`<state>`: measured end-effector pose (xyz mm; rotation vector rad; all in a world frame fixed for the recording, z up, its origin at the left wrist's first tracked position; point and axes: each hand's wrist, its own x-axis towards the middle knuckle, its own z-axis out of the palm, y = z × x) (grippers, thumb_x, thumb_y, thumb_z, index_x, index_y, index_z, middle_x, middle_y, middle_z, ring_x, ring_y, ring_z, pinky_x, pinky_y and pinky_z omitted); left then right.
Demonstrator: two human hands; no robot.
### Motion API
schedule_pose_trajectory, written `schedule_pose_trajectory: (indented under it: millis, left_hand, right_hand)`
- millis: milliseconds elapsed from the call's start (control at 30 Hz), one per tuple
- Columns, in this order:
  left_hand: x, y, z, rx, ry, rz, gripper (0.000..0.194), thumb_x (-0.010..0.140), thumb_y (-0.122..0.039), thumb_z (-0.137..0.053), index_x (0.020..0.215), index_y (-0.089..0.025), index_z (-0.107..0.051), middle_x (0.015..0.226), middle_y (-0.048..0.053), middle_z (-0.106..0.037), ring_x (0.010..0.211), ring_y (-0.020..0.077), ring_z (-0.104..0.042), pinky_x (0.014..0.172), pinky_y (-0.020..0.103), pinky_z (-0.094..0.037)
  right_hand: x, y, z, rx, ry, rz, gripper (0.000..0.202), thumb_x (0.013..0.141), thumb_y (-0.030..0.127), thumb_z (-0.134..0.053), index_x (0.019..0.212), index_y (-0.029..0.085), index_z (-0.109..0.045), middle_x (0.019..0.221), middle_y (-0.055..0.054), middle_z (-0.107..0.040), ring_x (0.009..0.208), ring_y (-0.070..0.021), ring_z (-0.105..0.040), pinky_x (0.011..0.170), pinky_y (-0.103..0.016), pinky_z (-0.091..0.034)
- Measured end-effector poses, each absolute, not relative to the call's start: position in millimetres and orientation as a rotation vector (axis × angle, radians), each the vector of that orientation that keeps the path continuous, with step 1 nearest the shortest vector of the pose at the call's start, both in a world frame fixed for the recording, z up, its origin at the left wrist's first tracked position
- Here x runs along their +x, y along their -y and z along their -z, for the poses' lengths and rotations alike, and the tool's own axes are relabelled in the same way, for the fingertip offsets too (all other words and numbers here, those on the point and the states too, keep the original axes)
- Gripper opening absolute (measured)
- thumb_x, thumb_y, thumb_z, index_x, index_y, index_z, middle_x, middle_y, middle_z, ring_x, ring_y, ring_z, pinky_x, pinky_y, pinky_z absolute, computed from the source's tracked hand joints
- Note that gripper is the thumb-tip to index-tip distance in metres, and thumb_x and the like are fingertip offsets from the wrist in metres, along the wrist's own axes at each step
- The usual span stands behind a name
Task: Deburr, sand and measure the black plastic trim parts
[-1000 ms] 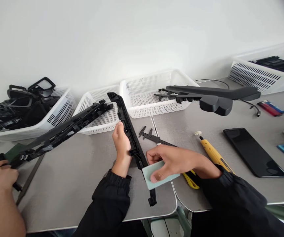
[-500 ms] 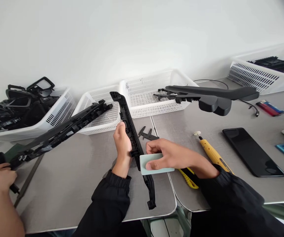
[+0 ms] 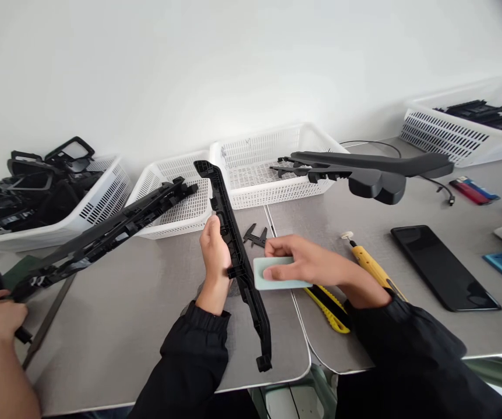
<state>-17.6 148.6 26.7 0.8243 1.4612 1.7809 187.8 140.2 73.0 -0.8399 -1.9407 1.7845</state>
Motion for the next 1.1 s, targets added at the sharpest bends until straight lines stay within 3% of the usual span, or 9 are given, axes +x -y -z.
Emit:
schedule_pose_trajectory:
  millis: [267,500,733,900,1100]
  left_hand:
    - [-7,-145,-34,0.923,-1.414,-1.705,0.034,0.091,-0.055,-0.073,0.088,-0.021,-0.075,0.101,0.005,-0.077,0.111,0.0265,-0.069,0.102,0.037,-0.053]
    - [8,-133,-44,1.097,-1.306,-1.616,0.045,0.095,-0.061,-0.068,0.074,-0.021,-0.065,0.077,0.001,-0.062,0.078,0.0192,-0.057,0.077,0.029,-0.049]
    - [19,-120,-47,1.192,-1.153,-1.478,0.037,0.100,-0.055,-0.065,0.097,-0.021,-0.078,0.085,0.003,-0.069,0.081,0.0204,-0.061,0.082,0.029,-0.049]
    - [22,-117,-43,1.185,-1.093,-1.406,0.039,0.101,-0.056,-0.065,0.103,-0.020,-0.080,0.092,0.005,-0.073,0.089,0.0223,-0.066,0.088,0.032,-0.052]
    - [24,-121,-42,0.785,-0.851,-1.280,0.048,0.095,-0.051,-0.073,0.132,-0.021,-0.066,0.073,0.000,-0.068,0.059,0.0184,-0.062,0.057,0.030,-0.050]
  right_hand:
    - [183,-141,-71,-0.916,1.774,-1.714,0.053,0.080,0.065,-0.081,0.081,0.022,-0.051,0.075,0.004,-0.051,0.068,-0.0132,-0.044,0.062,-0.026,-0.033]
    - [187,-147,-63,-1.128,1.612,-1.479,0.054,0.084,0.073,-0.073,0.083,0.022,-0.056,0.074,0.003,-0.054,0.066,-0.0142,-0.047,0.060,-0.027,-0.035]
    - [191,-154,-51,-1.219,1.253,-1.301,0.054,0.086,0.076,-0.071,0.085,0.024,-0.053,0.067,0.004,-0.053,0.055,-0.0133,-0.043,0.050,-0.027,-0.031]
    - [191,-158,-48,-1.190,1.049,-1.162,0.052,0.090,0.077,-0.066,0.094,0.027,-0.053,0.068,0.002,-0.058,0.057,-0.0170,-0.053,0.054,-0.030,-0.043]
    - [187,-157,-50,-1.111,1.004,-1.273,0.053,0.088,0.073,-0.069,0.108,0.027,-0.050,0.086,-0.001,-0.071,0.067,-0.0197,-0.068,0.062,-0.034,-0.055]
